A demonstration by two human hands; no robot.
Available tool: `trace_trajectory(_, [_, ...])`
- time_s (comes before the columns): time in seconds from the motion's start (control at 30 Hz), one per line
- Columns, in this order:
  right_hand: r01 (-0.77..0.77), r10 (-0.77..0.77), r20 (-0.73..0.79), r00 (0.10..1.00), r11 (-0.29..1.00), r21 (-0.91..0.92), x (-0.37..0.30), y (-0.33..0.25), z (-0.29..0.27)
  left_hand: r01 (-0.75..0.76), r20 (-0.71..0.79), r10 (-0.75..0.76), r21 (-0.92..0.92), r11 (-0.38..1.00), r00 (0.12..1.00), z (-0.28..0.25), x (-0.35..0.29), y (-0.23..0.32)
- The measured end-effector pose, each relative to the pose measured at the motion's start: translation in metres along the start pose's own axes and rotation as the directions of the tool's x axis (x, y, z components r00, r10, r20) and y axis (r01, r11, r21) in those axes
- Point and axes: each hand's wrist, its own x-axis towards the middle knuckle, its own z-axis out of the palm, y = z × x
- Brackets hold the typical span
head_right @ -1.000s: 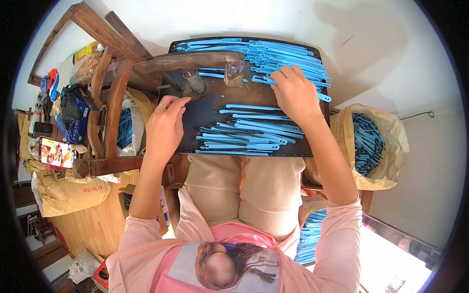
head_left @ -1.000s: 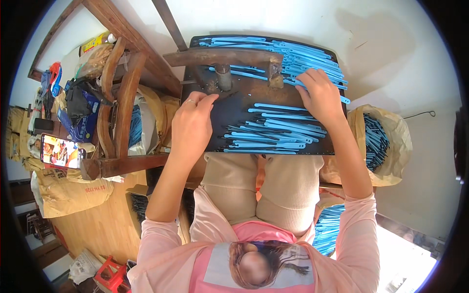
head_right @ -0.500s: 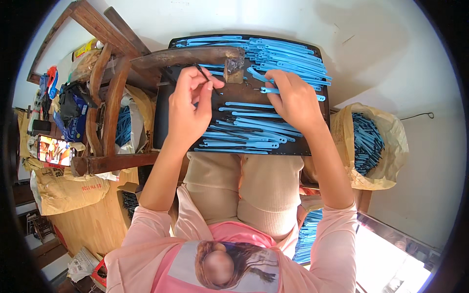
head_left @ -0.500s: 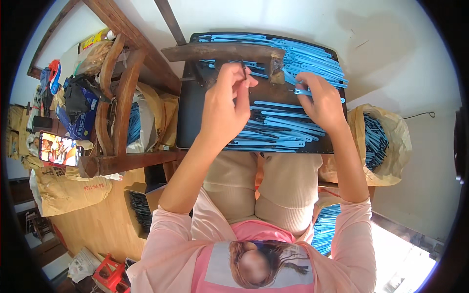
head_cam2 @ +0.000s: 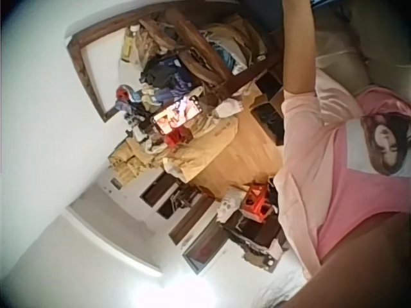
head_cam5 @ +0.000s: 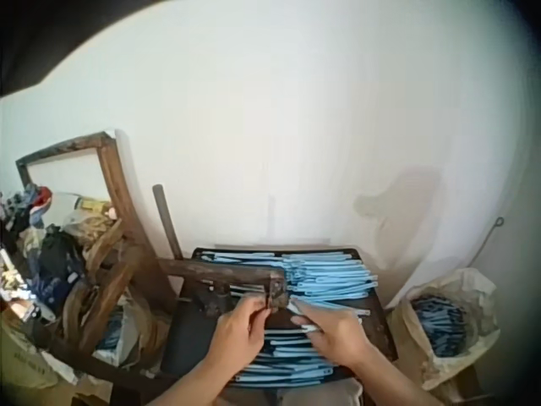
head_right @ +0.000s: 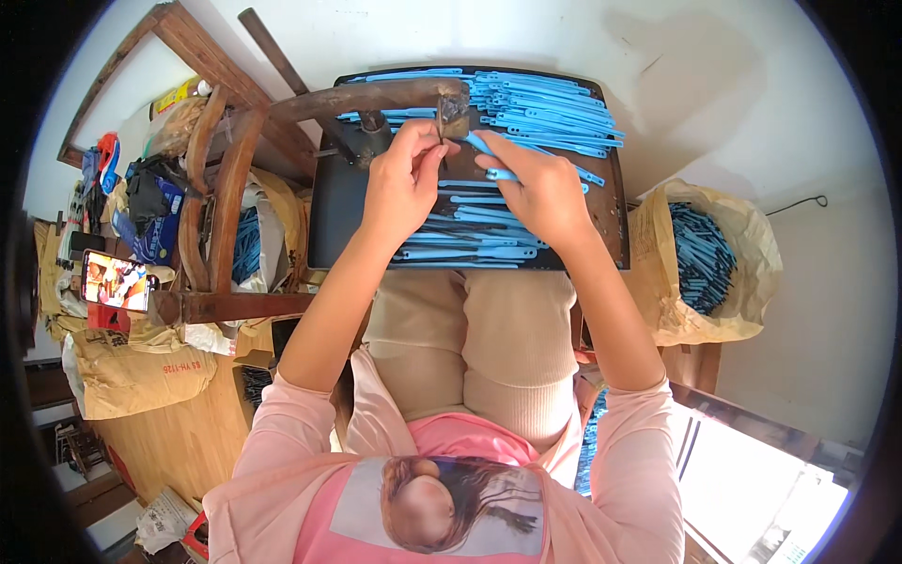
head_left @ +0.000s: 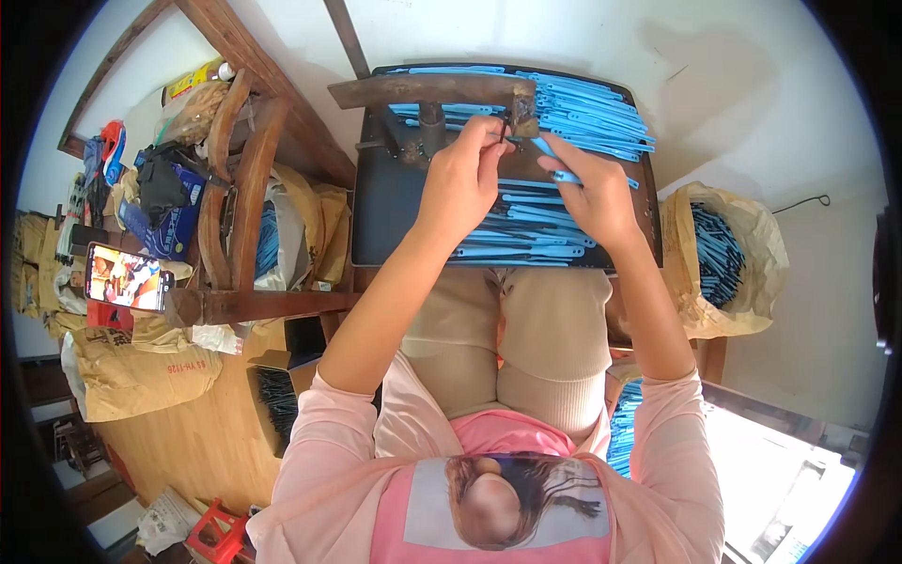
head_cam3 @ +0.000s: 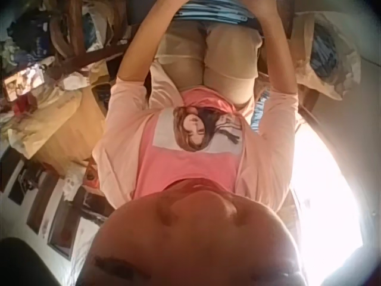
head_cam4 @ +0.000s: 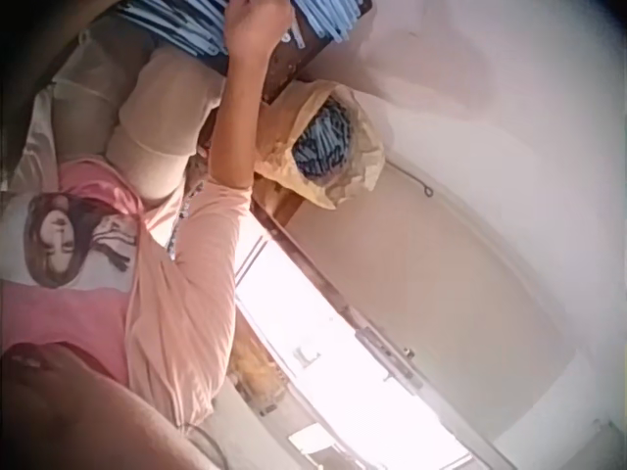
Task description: Assembling black plastic components onto blue rods at an assembly station.
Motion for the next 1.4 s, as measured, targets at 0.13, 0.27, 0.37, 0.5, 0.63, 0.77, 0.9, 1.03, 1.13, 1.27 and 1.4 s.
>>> trace_trajectory(0.13, [-0.050, 0.052, -0.049, 0.997, 0.998, 0.036, 0.000, -0.004, 0.005, -0.020, -0.007, 0.020, -0.016, 1.000, 1.000, 0.001, 0.002, -0.002])
trace_trajectory(0.27, [-0.067, 0.069, -0.068, 0.995, 0.997, 0.040, 0.005, -0.008, 0.015, -0.028, -0.018, 0.028, -0.017, 0.999, 0.999, -0.002, 0.002, -0.003])
trace_trajectory(0.37, [-0.124, 0.127, -0.059, 0.990, 0.991, 0.049, 0.008, -0.010, 0.016, -0.012, -0.014, 0.011, -0.055, 0.998, 1.000, -0.005, 0.002, -0.005])
trace_trajectory(0.5, [-0.162, 0.162, -0.014, 0.987, 0.987, 0.007, 0.010, -0.015, 0.011, -0.026, -0.012, 0.026, -0.067, 0.997, 1.000, -0.005, 0.001, -0.004])
trace_trajectory(0.63, [-0.097, 0.100, -0.060, 0.993, 0.994, 0.060, 0.010, -0.007, 0.011, -0.001, 0.027, 0.002, -0.051, 0.999, 1.000, -0.006, 0.000, -0.004])
trace_trajectory(0.77, [-0.122, 0.123, -0.028, 0.992, 0.992, 0.008, 0.012, -0.010, 0.006, -0.010, 0.005, 0.010, -0.054, 0.998, 1.000, -0.004, 0.001, -0.004])
trace_trajectory(0.9, [-0.108, 0.107, -0.034, 0.994, 0.994, -0.023, 0.012, -0.013, 0.006, -0.021, -0.018, 0.020, -0.063, 0.998, 1.000, -0.006, 0.003, -0.003])
trace_trajectory(1.03, [-0.149, 0.148, -0.021, 0.989, 0.989, -0.026, 0.012, -0.019, 0.003, -0.006, 0.016, 0.007, -0.069, 0.998, 1.000, -0.006, 0.002, -0.002])
trace_trajectory(1.13, [-0.117, 0.119, -0.063, 0.991, 0.993, 0.024, 0.008, -0.015, 0.006, -0.020, 0.030, 0.023, -0.072, 0.997, 0.999, -0.005, 0.002, 0.000])
trace_trajectory(1.27, [-0.120, 0.121, -0.065, 0.990, 0.992, 0.030, 0.008, -0.016, 0.011, -0.002, 0.017, 0.002, -0.023, 1.000, 1.000, -0.008, 0.000, 0.001])
trace_trajectory(1.4, [-0.114, 0.116, -0.082, 0.990, 0.993, 0.030, 0.006, -0.016, 0.011, 0.026, 0.033, -0.026, -0.010, 1.000, 0.999, -0.008, 0.000, 0.006])
